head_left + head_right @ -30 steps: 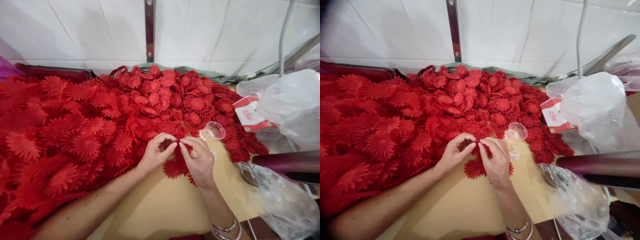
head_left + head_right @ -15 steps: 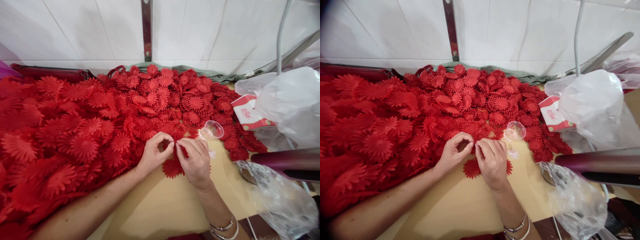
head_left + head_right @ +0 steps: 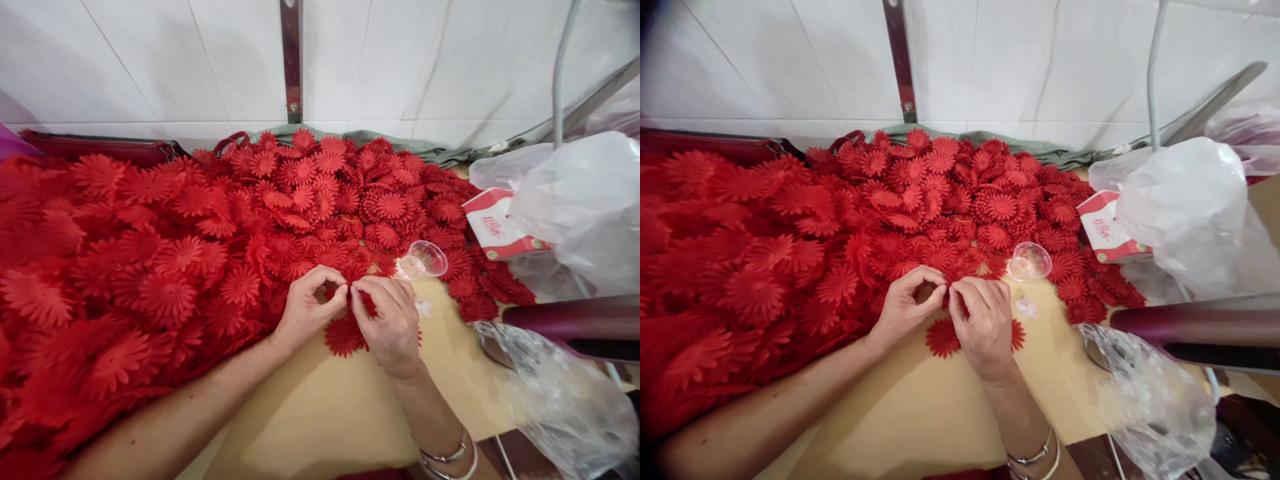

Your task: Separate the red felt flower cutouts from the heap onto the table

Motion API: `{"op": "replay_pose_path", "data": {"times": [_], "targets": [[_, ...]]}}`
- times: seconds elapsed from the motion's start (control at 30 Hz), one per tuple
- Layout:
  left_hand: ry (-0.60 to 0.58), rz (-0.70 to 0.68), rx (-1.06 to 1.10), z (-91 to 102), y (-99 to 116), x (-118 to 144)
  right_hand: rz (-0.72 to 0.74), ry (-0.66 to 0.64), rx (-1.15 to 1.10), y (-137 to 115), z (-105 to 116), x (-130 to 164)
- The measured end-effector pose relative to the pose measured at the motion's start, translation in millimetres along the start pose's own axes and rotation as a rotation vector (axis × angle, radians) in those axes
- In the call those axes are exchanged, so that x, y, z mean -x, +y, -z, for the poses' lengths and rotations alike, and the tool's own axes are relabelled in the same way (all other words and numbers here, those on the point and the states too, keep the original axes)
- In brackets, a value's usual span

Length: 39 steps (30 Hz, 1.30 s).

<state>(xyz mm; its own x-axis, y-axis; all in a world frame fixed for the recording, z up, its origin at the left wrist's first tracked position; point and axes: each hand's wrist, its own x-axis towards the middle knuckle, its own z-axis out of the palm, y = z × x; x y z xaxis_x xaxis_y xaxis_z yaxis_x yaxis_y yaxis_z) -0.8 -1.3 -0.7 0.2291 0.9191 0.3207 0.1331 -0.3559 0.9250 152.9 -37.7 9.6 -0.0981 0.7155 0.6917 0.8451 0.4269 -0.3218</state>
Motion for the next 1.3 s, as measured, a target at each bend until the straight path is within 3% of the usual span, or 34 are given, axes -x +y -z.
{"op": "replay_pose_path", "data": {"times": [0.3, 0.67, 0.93, 1.13, 1.3], "targets": [[0.017, -0.013, -0.002, -0.8, -0.5, 0.1, -0.069, 0.005, -0.115, -1.5, -4.8, 1.1], [-0.024, 0.214, 0.138, -4.8, -0.6, 1.6, -0.168, 0.005, -0.216, -2.4, -6.1, -0.5], [-0.021, 0.196, 0.278, -0.9, 1.3, -5.0, -0.268, -0.045, -0.395, -1.0, -7.2, 0.3], [-0.087, 0.184, 0.367, 3.1, -2.2, -7.3, -0.284, -0.002, -0.356, 1.6, -5.8, 0.3], [-0.077, 0.197, 0.398, 2.4, -3.9, -6.6, -0.275, -0.035, -0.382, 4.4, -4.4, 0.7]]}}
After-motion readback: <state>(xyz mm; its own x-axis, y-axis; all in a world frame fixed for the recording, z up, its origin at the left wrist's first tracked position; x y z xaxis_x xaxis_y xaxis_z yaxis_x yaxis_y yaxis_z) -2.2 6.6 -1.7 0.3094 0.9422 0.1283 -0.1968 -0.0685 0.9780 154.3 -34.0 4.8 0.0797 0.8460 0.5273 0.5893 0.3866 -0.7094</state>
